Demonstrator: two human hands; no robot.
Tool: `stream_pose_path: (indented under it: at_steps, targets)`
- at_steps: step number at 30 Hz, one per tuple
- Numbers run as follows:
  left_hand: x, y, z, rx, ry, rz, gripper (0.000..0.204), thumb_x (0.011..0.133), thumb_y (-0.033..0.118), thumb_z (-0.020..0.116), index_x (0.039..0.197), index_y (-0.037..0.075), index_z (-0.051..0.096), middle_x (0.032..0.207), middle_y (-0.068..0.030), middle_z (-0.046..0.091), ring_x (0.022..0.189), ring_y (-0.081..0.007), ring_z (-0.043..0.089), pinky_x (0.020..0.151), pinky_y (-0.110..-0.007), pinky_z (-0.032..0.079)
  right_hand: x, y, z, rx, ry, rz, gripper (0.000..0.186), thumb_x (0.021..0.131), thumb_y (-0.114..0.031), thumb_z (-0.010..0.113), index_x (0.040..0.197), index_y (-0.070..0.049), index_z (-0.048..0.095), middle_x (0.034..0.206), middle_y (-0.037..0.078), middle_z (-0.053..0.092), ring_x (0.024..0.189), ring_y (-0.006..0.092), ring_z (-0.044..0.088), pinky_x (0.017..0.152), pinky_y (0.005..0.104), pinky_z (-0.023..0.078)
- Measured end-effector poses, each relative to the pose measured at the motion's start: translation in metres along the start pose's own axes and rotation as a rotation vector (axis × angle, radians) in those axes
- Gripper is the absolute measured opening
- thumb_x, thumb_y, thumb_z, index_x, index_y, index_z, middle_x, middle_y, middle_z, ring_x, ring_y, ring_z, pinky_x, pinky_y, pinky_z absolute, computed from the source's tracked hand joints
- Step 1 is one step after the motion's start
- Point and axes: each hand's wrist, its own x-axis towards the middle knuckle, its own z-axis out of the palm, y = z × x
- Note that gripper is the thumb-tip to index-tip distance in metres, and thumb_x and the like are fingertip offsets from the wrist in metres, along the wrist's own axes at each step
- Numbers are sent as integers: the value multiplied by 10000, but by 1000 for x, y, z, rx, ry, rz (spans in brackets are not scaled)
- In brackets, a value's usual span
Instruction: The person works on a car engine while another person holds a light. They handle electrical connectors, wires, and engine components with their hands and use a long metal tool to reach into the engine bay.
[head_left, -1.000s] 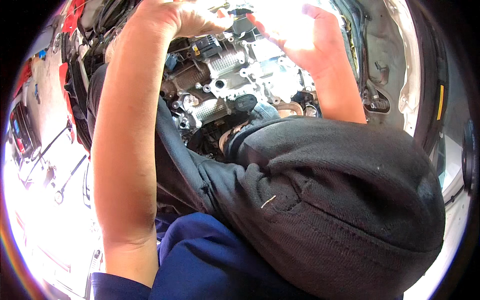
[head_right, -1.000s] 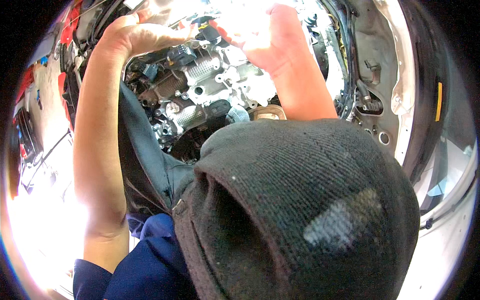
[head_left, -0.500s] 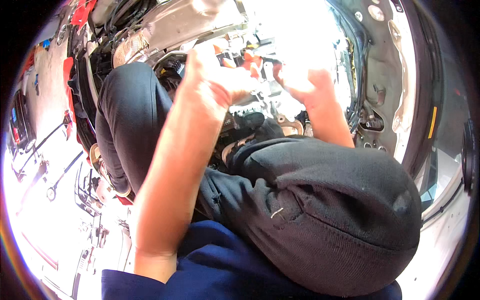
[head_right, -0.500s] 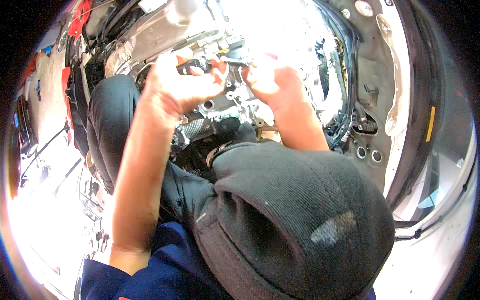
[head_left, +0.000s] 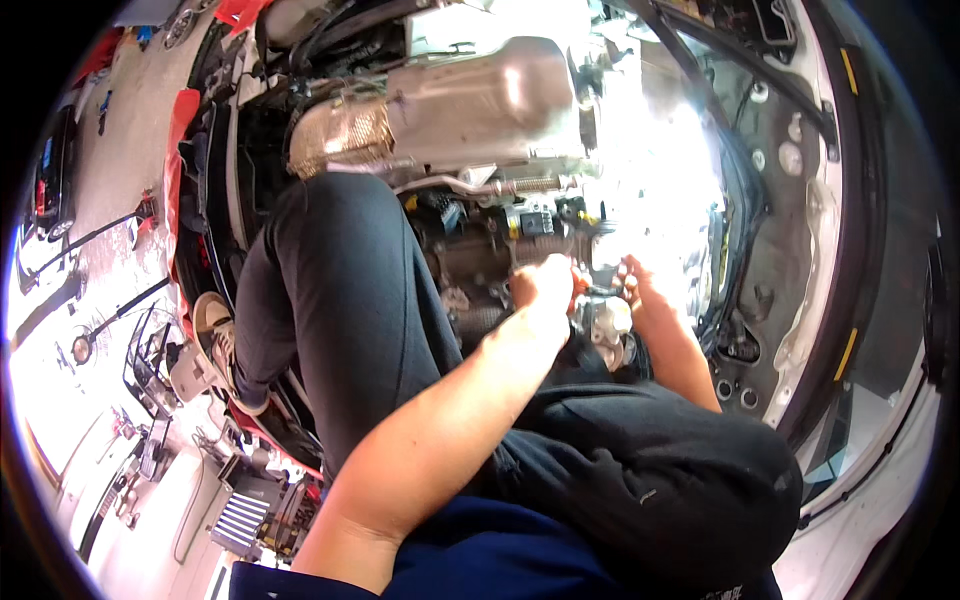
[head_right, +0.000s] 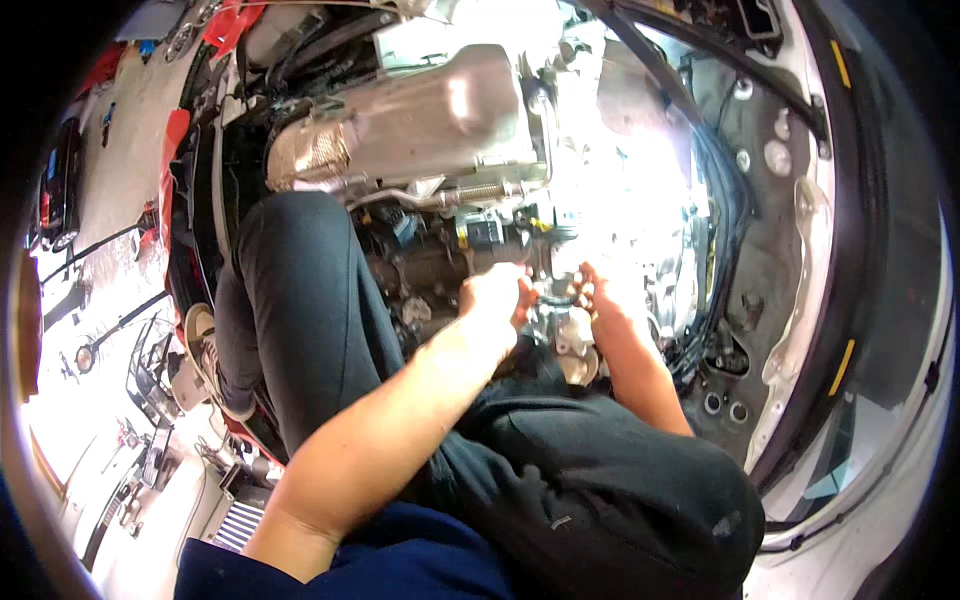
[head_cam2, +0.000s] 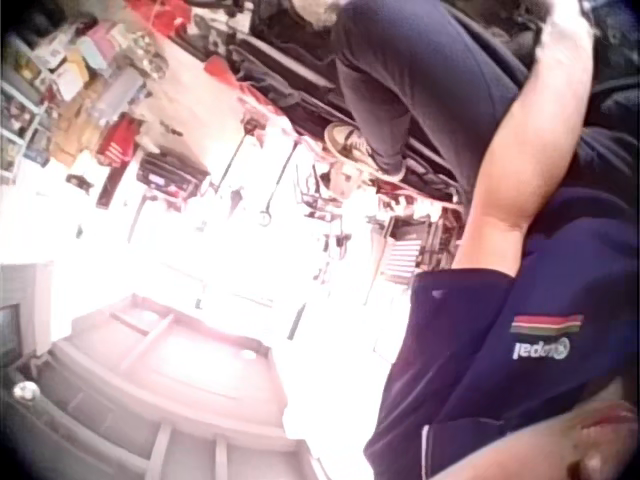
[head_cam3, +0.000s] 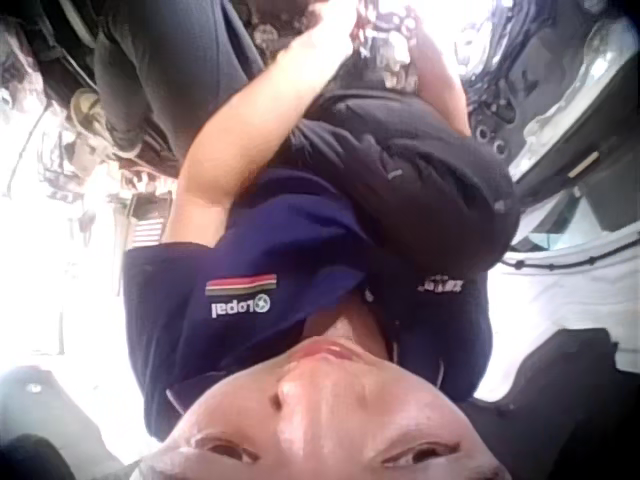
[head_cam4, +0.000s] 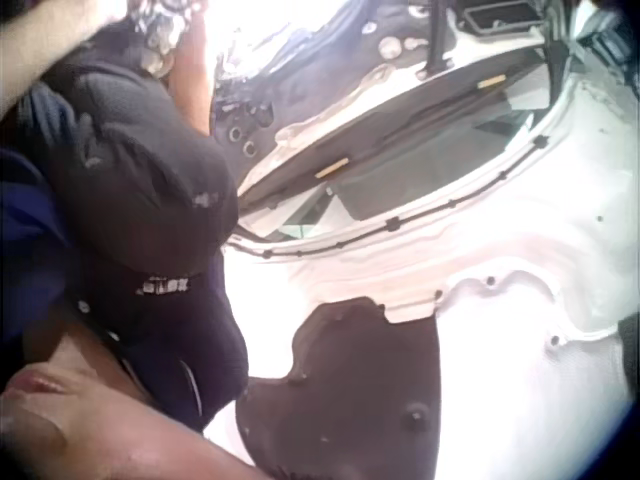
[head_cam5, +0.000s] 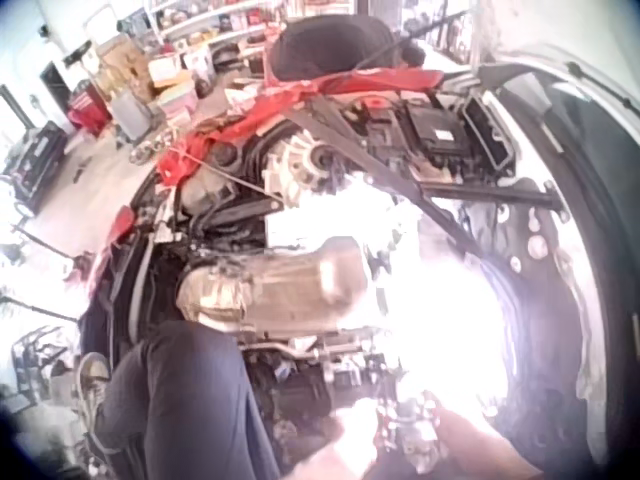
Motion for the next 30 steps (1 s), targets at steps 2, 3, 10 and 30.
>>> stream_pose_path:
  at_steps: [2, 3, 10, 30]
  targets:
    - [15, -5, -4, 116, -20, 91, 158, 853, 126, 567, 743, 35, 636, 594, -44, 601, 474, -133, 569, 401, -259, 397, -19, -18, 6, -431, -118, -291, 210, 863, -93, 581, 1044, 4, 533, 665, 53, 581, 534, 123, 547, 438, 231, 419]
    - [14, -4, -7, 59, 54, 74, 162, 852, 109, 557, 753, 18, 648, 595, -58, 612, 474, -132, 581, 389, -261, 394, -20, -15, 13, -475, -132, -341, 212, 857, -84, 574, 1042, 7, 526, 654, 55, 581, 519, 115, 540, 430, 233, 411]
    - [15, -6, 2, 41, 10, 124, 158, 805, 65, 544, 707, 0, 650, 617, -90, 641, 513, -148, 610, 454, -276, 430, -7, -22, 10, -493, -52, -512, 214, 861, -33, 595, 1038, -53, 475, 609, 20, 567, 446, 63, 476, 394, 220, 355]
    - [17, -1, 1, -114, -75, -151, 151, 929, 142, 523, 843, 42, 596, 668, -28, 593, 592, -166, 653, 499, -258, 469, -31, -73, 36, -1489, 81, -1003, 203, 809, -41, 578, 1006, 1, 604, 737, 148, 643, 701, 295, 654, 664, 372, 510]
